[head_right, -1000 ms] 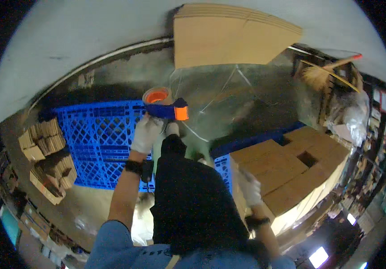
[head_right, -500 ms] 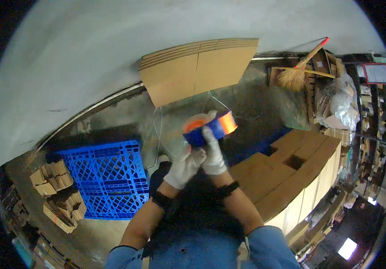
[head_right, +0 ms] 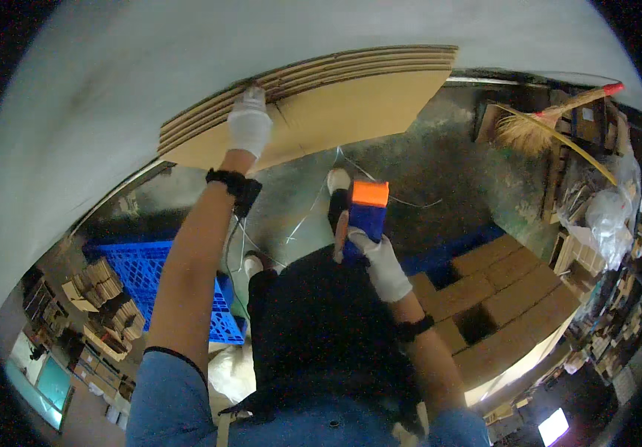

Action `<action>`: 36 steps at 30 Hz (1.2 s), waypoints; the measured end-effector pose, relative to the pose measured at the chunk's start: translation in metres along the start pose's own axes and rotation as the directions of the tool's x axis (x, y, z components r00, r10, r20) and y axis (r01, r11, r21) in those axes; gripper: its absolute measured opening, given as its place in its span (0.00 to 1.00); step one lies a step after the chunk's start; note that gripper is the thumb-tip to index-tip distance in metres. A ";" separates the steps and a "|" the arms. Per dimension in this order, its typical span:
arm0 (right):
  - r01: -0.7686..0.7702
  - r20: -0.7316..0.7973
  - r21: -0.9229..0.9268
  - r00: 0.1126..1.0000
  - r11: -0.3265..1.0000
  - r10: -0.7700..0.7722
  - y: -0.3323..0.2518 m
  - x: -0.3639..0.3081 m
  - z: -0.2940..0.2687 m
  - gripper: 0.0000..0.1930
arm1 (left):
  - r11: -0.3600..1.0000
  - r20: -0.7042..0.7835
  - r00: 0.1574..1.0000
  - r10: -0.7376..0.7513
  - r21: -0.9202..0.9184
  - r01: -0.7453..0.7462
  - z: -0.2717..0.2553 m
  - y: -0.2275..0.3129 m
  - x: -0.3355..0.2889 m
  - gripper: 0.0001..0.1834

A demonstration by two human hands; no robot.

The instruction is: Pack metal cylinders into a cardboard box, tape the box shut, and place it on a pallet.

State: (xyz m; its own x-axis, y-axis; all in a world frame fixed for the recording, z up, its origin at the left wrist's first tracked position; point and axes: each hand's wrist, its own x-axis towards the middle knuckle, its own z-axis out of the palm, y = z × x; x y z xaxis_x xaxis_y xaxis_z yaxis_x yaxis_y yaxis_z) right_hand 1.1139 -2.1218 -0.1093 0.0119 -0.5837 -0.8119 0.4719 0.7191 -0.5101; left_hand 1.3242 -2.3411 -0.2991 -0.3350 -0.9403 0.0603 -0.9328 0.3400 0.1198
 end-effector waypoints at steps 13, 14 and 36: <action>0.155 -0.161 -0.801 0.875 0.578 -0.457 0.028 0.101 -0.136 0.38 | 0.951 0.239 0.924 -0.297 0.161 0.264 -0.048 0.066 -0.040 0.39; 0.210 -0.269 -0.572 0.865 0.793 -0.423 0.040 0.119 -0.169 0.38 | 0.958 0.233 0.931 -0.280 0.131 0.255 -0.052 0.086 -0.041 0.39; 0.132 -0.448 0.475 0.887 0.870 0.110 0.011 0.115 -0.235 0.16 | 0.998 0.370 0.927 -0.056 0.053 0.040 -0.058 0.180 -0.152 0.31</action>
State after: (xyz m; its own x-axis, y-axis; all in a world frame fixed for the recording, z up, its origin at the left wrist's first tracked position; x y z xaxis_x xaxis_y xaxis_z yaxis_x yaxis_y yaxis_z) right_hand 0.9137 -2.0924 -0.2749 -0.3325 -0.2695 -0.9038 0.8312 0.3690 -0.4159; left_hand 1.2154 -2.1360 -0.2289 -0.3073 -0.8972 -0.3172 -0.9510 0.3011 0.0697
